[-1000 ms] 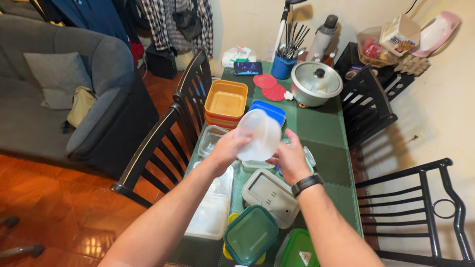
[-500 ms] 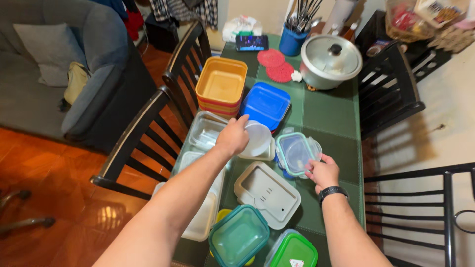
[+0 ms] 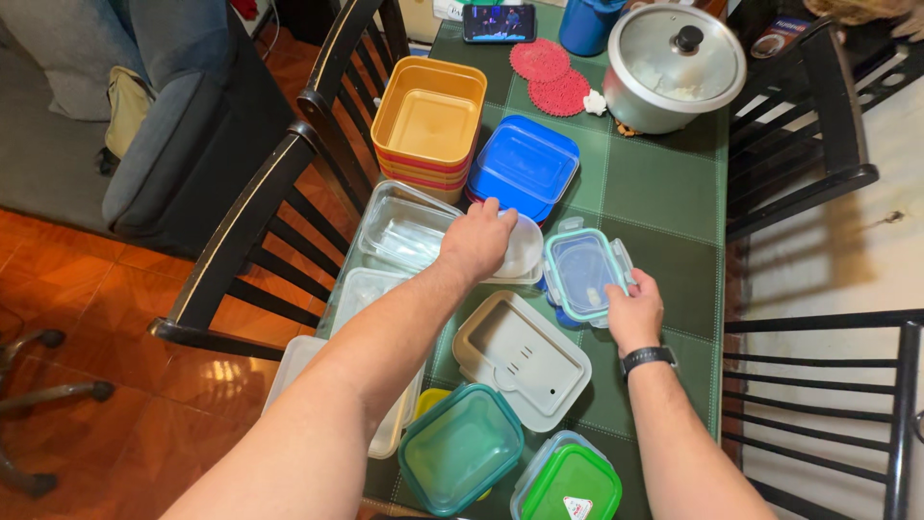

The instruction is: The person sorts and stacks various plastic food containers and lids on a dining table. They open and close containers, match lids to bases, and arrange them into neat piles by size and color.

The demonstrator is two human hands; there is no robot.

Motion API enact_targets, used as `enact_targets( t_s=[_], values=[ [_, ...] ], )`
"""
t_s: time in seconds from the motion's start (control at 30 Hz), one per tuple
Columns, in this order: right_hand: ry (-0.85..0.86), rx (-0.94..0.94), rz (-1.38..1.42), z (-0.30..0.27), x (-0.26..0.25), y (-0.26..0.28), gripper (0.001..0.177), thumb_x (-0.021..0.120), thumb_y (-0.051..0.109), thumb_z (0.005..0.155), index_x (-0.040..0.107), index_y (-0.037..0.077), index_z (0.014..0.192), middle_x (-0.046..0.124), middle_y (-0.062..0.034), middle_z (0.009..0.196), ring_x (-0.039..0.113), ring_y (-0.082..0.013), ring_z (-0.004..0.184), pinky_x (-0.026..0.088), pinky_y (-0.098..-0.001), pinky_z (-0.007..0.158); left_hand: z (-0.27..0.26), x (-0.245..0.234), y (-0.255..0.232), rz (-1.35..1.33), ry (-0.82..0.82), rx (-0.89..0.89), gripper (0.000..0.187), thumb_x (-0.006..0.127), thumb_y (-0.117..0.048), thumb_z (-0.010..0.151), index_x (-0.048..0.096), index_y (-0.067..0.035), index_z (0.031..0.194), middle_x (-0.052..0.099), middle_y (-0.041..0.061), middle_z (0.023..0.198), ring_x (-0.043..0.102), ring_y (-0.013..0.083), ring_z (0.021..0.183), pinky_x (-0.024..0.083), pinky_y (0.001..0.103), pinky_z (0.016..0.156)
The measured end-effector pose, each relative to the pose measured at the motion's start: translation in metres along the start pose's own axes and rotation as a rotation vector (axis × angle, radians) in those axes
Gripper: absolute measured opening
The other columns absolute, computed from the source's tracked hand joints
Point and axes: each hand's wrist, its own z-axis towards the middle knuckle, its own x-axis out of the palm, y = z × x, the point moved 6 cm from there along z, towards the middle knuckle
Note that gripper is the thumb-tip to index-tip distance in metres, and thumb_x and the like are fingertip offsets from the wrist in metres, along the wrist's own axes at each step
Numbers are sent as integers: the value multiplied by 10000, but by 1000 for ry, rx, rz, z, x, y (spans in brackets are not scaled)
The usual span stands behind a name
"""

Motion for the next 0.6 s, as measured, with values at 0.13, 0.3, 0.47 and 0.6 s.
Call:
enact_targets(
  t_s=[0.13, 0.3, 0.47, 0.6],
  values=[
    [235, -30, -115, -30, -3, 10, 352, 746, 207, 872, 719, 40, 1180, 756, -113, 1018, 702, -201, 920, 557, -335, 843, -20, -19, -6, -71, -60, 36, 338, 658, -70, 816, 651, -117, 1151, 592, 176, 1130, 610, 374, 1040, 533, 486, 861],
    [482, -284, -428, -84, -3, 18, 480, 826, 286, 744, 711, 90, 1167, 717, -145, 1080, 701, -304, 984, 549, -379, 856, -77, -58, -14, -342, -227, 88, 286, 717, -160, 816, 694, -94, 1093, 622, 170, 1079, 613, 380, 1027, 515, 481, 867],
    [573, -56, -464, -97, 6, -13, 509, 782, 286, 791, 681, 115, 1260, 745, -146, 1123, 713, -314, 1055, 548, -390, 930, -143, -82, -9, -520, -235, 19, 278, 718, -200, 845, 717, -101, 1104, 644, 125, 1109, 626, 342, 1058, 519, 436, 896],
    [540, 43, -421, -95, 6, -26, 439, 743, 259, 827, 706, 118, 1240, 782, -135, 1145, 747, -291, 1068, 566, -378, 944, -180, -88, 1, -581, -175, -66, 270, 708, -209, 862, 723, -107, 1111, 649, 105, 1119, 630, 313, 1072, 512, 407, 917]
  ],
)
